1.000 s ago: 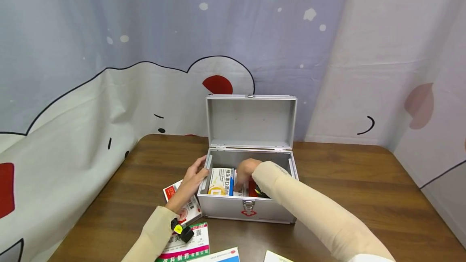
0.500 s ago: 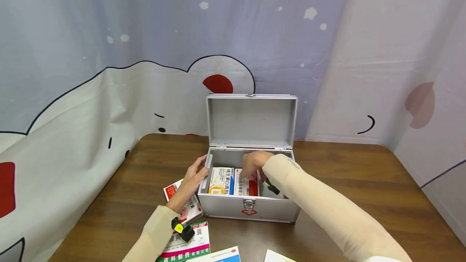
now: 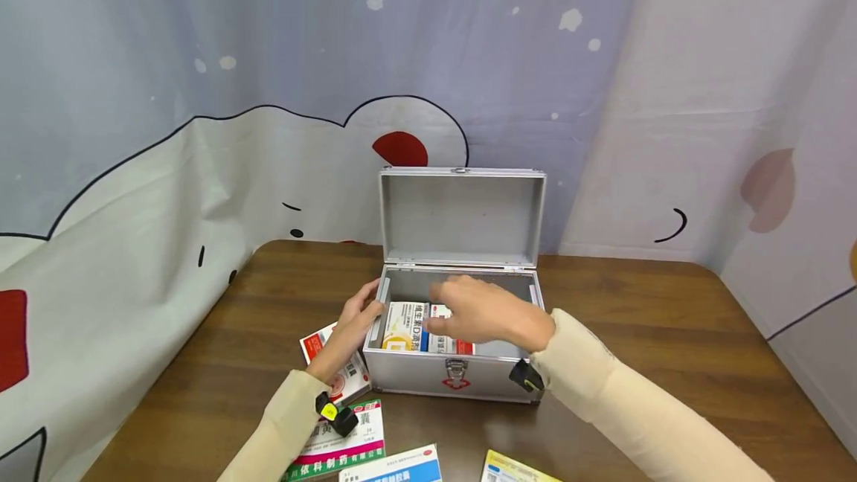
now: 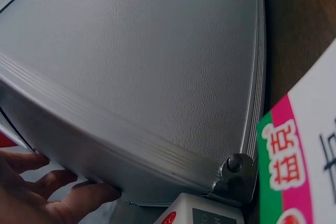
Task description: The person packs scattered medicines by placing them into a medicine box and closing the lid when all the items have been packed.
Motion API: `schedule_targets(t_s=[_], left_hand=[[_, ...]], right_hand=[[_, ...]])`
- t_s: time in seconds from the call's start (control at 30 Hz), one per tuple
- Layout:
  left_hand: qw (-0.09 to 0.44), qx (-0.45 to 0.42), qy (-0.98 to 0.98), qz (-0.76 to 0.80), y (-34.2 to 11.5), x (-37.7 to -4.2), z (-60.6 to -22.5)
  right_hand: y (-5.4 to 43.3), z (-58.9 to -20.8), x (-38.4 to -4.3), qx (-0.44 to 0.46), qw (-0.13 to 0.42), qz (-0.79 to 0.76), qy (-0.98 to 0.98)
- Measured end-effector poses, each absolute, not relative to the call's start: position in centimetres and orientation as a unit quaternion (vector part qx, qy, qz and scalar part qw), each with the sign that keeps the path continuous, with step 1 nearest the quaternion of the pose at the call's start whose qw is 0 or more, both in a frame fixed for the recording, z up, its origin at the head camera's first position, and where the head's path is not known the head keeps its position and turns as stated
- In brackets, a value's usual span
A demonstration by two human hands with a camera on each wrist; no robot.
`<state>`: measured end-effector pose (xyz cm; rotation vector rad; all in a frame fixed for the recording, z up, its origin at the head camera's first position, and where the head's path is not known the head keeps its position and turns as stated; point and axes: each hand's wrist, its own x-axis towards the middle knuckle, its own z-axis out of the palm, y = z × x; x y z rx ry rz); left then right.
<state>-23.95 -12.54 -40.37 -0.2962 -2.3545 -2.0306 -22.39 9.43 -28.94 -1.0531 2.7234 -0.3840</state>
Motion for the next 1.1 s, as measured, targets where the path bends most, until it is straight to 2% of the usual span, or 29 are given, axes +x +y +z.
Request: schedule_targets(t_s=[0.1,0.2,0.3,0.53,0.8,1.1], left_hand=[[0.008,-0.098,-0.762,-0.640,-12.5,-24.1,-40.2],[0.010,-0.099,-0.770,-0.630,-12.4,-24.1,-40.1],[0.011,-0.100,-0.774,-0.625,-12.5,-24.1,-40.0],[0.008,-0.102,-0.777,-0.621,-12.6,-24.0,-40.1],[-0.005,-0.086,-0.776,-0.625,-12.6,-23.7,-40.3],[-0.008,-0.090,-0.764,-0.639,-12.8,-23.7,-40.4]], right_hand=[[10.1,-29.0,-19.7,-0.392,0.051,-0.106,0.912],[11.0,-29.7,-17.4,-0.422,0.047,-0.086,0.901],[12.1,-31.3,-15.7,-0.431,0.078,-0.065,0.896],[14.3,-36.5,-14.4,-0.354,0.226,-0.001,0.907],[15.5,-40.0,-13.5,-0.309,0.254,-0.008,0.916],[16.4,-41.6,-13.4,-0.330,0.226,-0.016,0.916]])
